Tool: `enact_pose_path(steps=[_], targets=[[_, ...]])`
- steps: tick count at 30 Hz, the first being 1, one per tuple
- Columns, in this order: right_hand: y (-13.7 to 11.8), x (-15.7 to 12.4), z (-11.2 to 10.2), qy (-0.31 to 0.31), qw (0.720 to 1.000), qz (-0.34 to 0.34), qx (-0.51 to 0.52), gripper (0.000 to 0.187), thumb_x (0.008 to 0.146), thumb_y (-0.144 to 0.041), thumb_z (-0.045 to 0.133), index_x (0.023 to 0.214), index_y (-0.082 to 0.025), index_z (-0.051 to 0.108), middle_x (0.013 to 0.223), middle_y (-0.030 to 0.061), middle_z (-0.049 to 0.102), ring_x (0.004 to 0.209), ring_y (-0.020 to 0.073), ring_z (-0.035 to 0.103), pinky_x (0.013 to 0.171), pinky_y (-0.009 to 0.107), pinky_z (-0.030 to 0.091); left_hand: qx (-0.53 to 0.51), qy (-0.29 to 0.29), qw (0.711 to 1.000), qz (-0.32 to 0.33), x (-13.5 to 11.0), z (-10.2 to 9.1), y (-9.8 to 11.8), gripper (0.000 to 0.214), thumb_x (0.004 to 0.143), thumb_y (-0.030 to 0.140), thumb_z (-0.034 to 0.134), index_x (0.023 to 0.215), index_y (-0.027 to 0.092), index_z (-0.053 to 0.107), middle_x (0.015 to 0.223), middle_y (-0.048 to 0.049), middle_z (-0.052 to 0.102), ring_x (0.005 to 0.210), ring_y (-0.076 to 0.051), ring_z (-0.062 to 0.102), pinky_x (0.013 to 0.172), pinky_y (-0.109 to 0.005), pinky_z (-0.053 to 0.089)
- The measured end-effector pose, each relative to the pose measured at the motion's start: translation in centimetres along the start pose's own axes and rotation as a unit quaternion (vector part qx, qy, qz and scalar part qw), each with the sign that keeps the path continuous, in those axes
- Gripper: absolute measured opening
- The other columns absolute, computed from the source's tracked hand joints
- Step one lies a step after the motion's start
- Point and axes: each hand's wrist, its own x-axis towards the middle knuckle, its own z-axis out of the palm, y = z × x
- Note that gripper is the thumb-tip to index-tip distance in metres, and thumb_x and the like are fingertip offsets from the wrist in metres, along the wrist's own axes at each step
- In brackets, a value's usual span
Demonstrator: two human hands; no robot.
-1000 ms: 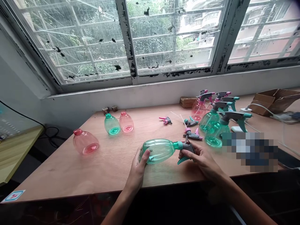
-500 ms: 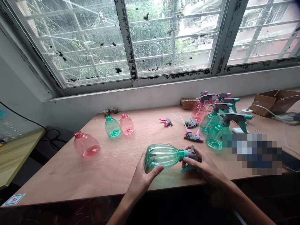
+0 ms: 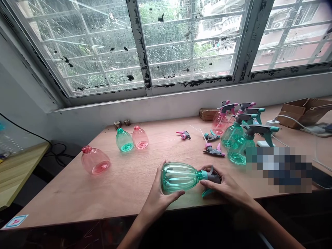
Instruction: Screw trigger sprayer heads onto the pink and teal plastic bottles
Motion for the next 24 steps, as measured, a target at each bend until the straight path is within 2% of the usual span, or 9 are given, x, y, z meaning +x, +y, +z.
enact_pose_path(steps=[4,7,10,15,19,24], targets=[[0.34,0.10,-0.19,0.005,1.000,0.004,-0.019,0.031,0.081,-0.038,0.076,0.103,-0.021,0.063,0.088,-0.0007,0.065,0.082,0.0195,0.062,0.073,0.026,0.049,0.067,0.019,0.997,0.030,-0.03,0.06,-0.23,0.095,0.079,0.031,0.078,0.153,0.034,0.018,0.157,-0.0087,0.032,0.142,-0.033,0.038,0.121,-0.050,0.025],[0.49,0.11,-0.22,0.009,1.000,0.007,-0.024,0.033,0.079,-0.039,0.078,0.102,-0.021,0.063,0.087,-0.0009,0.065,0.081,0.0194,0.062,0.073,0.026,0.049,0.066,0.012,0.998,0.012,-0.14,0.09,-0.24,0.106,0.076,0.035,0.081,0.155,0.032,0.010,0.160,-0.0102,0.028,0.145,-0.034,0.032,0.122,-0.050,0.022],[0.46,0.06,-0.18,0.006,1.000,0.006,-0.022,0.033,0.080,-0.039,0.076,0.104,-0.021,0.063,0.088,-0.0006,0.066,0.081,0.0194,0.063,0.073,0.027,0.051,0.033,0.030,0.999,-0.025,-0.13,0.07,-0.21,0.113,0.074,0.041,0.082,0.156,0.028,0.005,0.161,-0.0131,0.026,0.146,-0.034,0.029,0.122,-0.051,0.021],[0.09,-0.08,-0.05,-0.007,1.000,0.008,-0.012,0.035,0.081,-0.038,0.075,0.109,-0.021,0.063,0.088,0.0006,0.069,0.079,0.0203,0.067,0.073,0.029,0.055,0.004,0.036,0.999,-0.020,0.13,0.07,-0.19,0.093,0.078,0.040,0.079,0.153,0.024,0.026,0.150,-0.0133,0.046,0.140,-0.034,0.041,0.118,-0.049,0.030],[-0.19,-0.10,0.13,0.004,1.000,0.004,-0.017,0.036,0.077,-0.040,0.078,0.106,-0.021,0.067,0.094,0.0018,0.072,0.083,0.0228,0.070,0.077,0.032,0.057,-0.005,0.047,0.999,-0.012,0.15,0.06,0.14,0.079,0.080,0.040,0.078,0.145,0.024,0.038,0.141,-0.0107,0.055,0.133,-0.031,0.050,0.112,-0.042,0.038],[0.13,0.03,0.12,0.009,1.000,-0.009,-0.009,0.037,0.077,-0.041,0.078,0.107,-0.021,0.068,0.096,0.0025,0.073,0.090,0.0253,0.070,0.080,0.033,0.058,-0.023,0.060,0.998,-0.020,-0.01,0.00,0.66,0.054,0.088,0.046,0.067,0.131,0.021,0.048,0.126,-0.0101,0.064,0.115,-0.028,0.062,0.100,-0.040,0.047]])
